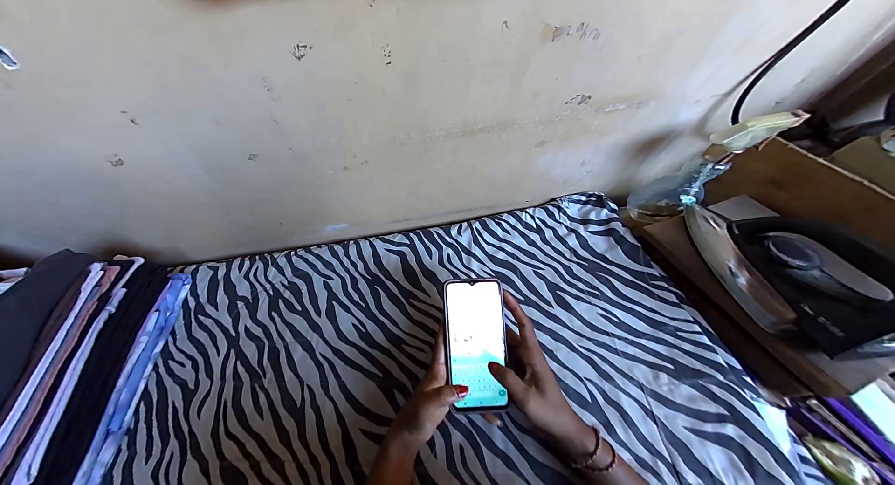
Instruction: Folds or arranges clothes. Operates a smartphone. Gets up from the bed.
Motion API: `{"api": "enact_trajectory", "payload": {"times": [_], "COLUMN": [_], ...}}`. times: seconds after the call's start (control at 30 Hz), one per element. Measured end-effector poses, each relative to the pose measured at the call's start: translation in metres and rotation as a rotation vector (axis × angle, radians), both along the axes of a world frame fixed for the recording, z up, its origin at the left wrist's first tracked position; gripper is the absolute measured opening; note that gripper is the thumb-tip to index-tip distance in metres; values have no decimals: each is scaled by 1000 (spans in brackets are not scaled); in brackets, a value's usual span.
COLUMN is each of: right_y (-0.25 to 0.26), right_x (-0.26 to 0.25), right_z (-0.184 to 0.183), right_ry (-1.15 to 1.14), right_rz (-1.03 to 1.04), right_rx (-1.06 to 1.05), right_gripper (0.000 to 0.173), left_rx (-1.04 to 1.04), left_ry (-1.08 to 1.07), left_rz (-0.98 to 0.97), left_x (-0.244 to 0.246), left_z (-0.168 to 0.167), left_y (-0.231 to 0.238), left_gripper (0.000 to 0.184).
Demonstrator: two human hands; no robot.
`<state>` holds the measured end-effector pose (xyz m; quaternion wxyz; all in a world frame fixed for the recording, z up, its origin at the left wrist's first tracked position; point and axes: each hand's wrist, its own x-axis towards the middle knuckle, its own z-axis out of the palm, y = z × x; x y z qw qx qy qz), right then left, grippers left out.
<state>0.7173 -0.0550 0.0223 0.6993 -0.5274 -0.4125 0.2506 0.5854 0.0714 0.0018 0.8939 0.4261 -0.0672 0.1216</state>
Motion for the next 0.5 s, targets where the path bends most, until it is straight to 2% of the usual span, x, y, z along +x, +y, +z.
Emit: {"api": "enact_trajectory", "payload": {"times": [0.23, 0.43, 0.5], "right_y": [-3, 0, 1], "right_x": [8, 3, 1], "right_z": [1, -1, -1], "right_ry": [-4, -64, -75], "right_rz": [108, 58, 21], "right_rx": [22, 7, -17], "right_gripper": [99, 108, 108], "left_rx": [78, 7, -17], "left_ry": [98, -29, 2], "left_rz": [33, -16, -9], "left_x": [-3, -1, -1], "left_z": [8, 0, 1], "left_y": [-1, 2, 1], "left_gripper": [113, 102, 100]}}
